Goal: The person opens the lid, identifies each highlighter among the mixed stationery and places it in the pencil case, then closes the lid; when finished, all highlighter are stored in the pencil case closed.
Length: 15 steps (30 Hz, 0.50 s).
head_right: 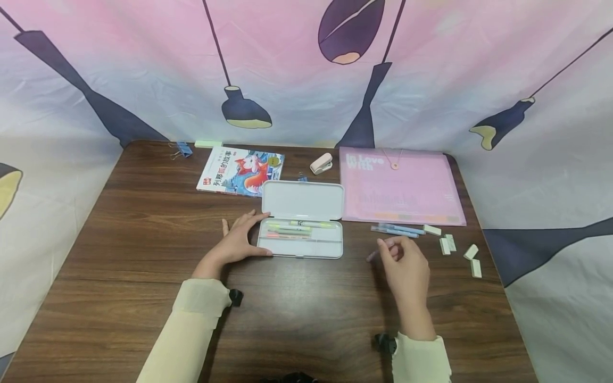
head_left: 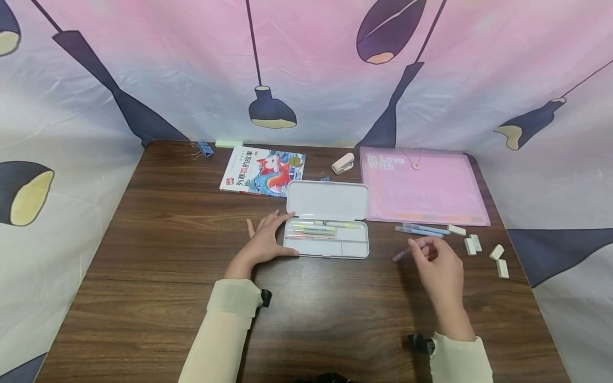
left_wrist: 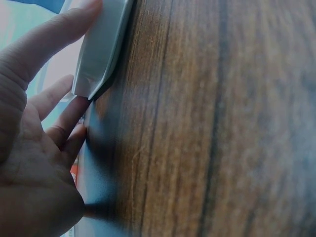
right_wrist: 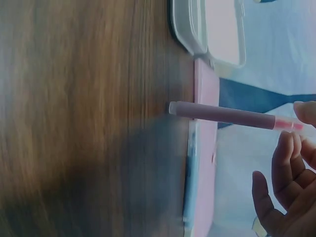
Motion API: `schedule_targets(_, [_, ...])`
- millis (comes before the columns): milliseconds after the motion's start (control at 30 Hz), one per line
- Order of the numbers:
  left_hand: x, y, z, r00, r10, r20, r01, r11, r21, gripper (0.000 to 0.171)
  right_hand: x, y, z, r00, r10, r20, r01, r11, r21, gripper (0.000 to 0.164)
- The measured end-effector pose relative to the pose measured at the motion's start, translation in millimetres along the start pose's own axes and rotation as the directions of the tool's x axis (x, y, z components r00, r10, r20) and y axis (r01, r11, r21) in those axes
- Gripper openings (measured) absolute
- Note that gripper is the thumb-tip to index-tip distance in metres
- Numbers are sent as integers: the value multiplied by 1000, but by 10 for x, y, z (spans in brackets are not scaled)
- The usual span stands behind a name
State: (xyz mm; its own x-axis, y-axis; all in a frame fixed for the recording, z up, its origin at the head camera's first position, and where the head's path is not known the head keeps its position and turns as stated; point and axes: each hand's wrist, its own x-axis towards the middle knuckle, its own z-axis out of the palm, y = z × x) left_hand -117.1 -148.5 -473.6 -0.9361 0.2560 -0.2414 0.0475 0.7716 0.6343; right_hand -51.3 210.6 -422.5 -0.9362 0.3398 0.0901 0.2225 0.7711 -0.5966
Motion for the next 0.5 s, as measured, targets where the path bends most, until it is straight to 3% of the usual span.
schedule_targets(333, [-11, 12, 0, 1000, -1, 0, 1, 1000, 1, 91, -51, -247, 93, 996, -60, -68, 71, 982, 173, 25])
schedule_targets(500, [-13, 8, -7, 1000, 2, 2, -2, 1000, -2, 92, -53, -395, 155, 996, -70, -53, 82, 958, 275, 21])
